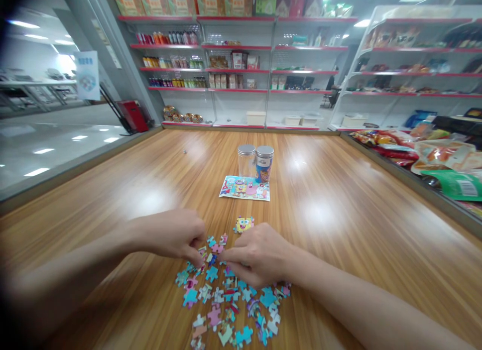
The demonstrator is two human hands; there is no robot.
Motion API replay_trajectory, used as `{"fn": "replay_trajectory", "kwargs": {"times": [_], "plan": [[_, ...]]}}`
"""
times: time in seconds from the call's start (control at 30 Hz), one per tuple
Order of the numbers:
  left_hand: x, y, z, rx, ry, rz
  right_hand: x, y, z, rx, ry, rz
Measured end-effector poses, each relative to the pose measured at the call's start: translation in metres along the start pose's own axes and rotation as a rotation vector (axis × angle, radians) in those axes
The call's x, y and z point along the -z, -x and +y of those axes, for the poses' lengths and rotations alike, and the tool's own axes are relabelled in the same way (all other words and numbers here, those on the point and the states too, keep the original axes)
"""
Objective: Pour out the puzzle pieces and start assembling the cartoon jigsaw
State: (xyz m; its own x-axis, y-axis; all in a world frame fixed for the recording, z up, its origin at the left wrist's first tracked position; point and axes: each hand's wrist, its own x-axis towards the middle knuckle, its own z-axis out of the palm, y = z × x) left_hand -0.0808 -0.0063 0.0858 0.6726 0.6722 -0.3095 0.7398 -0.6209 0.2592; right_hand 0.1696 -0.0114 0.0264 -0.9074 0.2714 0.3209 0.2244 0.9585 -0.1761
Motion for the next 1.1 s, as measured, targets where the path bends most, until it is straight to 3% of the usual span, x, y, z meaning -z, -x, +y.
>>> {"fn": "replay_trajectory", "kwargs": {"times": [0.17, 0.37, 0.5, 0.8, 0.97, 1.03, 1.1], "plan": [[-0.004, -0.010, 0.002, 0.005, -0.038, 0.032, 0.001, -0.003, -0.005, 0.031, 0.024, -0.032], [0.003, -0.004, 0.008, -0.151, 0.004, -0.025, -0.001, -0.002, -0.005, 0.019, 0.047, -0.040], [0.000, -0.002, 0.010, -0.163, -0.056, -0.011, -0.003, -0.002, -0.006, 0.022, 0.045, -0.057], [-0.007, -0.004, 0.007, -0.200, 0.008, -0.052, -0.003, -0.001, -0.008, 0.035, 0.012, -0.017], [-0.004, -0.004, 0.007, -0.274, 0.141, -0.113, -0.002, 0.004, 0.001, -0.058, -0.031, 0.099], [-0.006, -0.009, 0.006, -0.300, 0.243, -0.074, -0.002, 0.006, 0.005, -0.083, -0.037, 0.116], [-0.013, -0.016, 0.005, -0.314, 0.313, 0.049, -0.002, 0.007, 0.008, -0.088, -0.054, 0.104]]}}
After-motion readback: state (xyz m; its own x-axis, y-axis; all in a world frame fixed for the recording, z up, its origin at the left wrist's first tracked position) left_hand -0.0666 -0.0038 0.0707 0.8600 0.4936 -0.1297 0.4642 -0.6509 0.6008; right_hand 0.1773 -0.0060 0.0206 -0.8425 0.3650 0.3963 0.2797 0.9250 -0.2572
